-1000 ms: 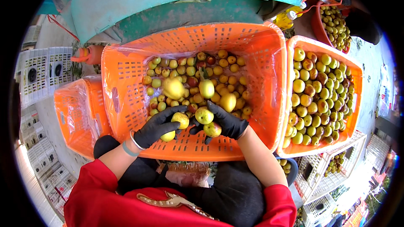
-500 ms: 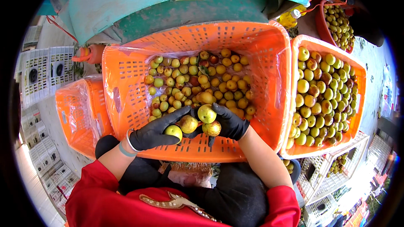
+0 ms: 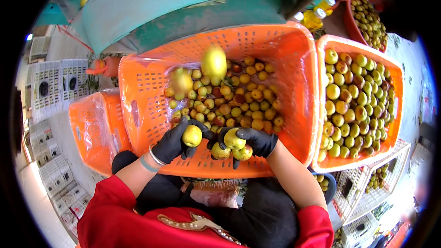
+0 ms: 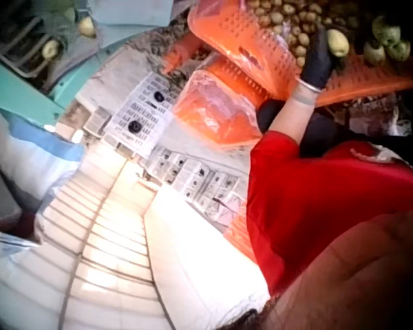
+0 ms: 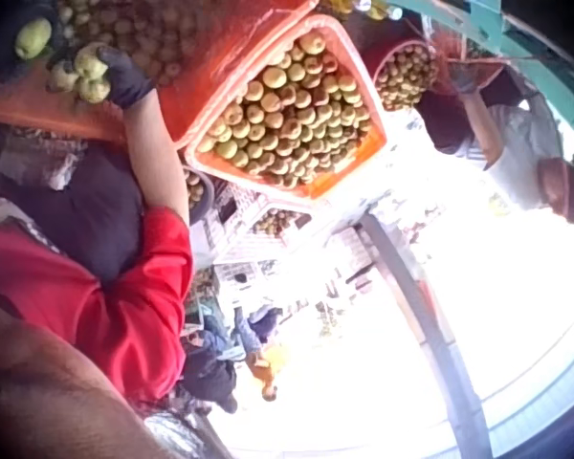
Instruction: The person sits and sorts green olives by hand, picking them from an orange basket and placing them into a blue bowl. The person repeatedly transfers olives between containers while seated near a conveyor and other workers.
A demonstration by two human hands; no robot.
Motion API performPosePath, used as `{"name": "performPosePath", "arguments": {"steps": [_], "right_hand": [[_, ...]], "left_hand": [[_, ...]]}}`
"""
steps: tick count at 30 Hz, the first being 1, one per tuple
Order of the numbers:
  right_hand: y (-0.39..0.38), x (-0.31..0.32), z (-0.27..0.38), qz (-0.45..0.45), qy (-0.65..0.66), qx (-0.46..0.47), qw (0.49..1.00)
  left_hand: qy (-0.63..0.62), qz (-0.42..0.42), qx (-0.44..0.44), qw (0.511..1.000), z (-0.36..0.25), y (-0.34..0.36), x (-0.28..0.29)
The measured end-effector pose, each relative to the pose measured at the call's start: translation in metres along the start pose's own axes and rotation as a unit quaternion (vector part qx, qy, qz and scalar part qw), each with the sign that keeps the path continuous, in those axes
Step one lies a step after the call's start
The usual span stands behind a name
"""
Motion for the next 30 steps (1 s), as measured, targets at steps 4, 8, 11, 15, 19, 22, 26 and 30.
{"name": "performPosePath", "arguments": {"steps": [4,8,11,15,19,22,26,30], "right_hand": [[-0.029,-0.021,0.014,0.020,-0.088,0.063,0.994],[-0.134,-0.040,0.012,0.006,-0.195,0.290,0.937],[-0.249,-0.036,-0.077,-0.235,-0.086,0.376,0.892],[-0.344,-0.034,-0.217,-0.614,0.071,0.193,0.762],[-0.353,-0.023,-0.246,-0.767,-0.034,0.008,0.641],[-0.307,-0.046,-0.199,-0.636,0.178,0.215,0.720],[-0.245,-0.076,-0.164,-0.496,0.088,0.292,0.813],[-0.288,-0.036,-0.245,-0.626,0.063,0.067,0.775]], "left_hand": [[0.067,0.036,-0.022,0.997,0.004,-0.002,-0.016],[0.011,0.187,-0.107,0.976,0.014,0.002,-0.074],[0.053,0.232,-0.061,0.969,0.005,0.019,-0.123],[0.100,0.262,-0.042,0.959,0.007,0.046,-0.184],[0.093,0.359,-0.077,0.926,0.049,0.065,-0.256],[0.132,0.466,-0.025,0.875,0.055,0.055,-0.292],[0.213,0.482,-0.223,0.820,0.067,0.043,-0.279],[0.159,0.286,-0.069,0.942,0.036,0.038,-0.203]]}}
Point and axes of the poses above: each hand's wrist, its own y-axis towards the middle knuckle, its own x-axis out of the back of the hand, z = x × y, the point moved 4 cm from there along y, towards the middle knuckle, and after that the axes turned 9 degrees about -x, right-handed, at the moved point
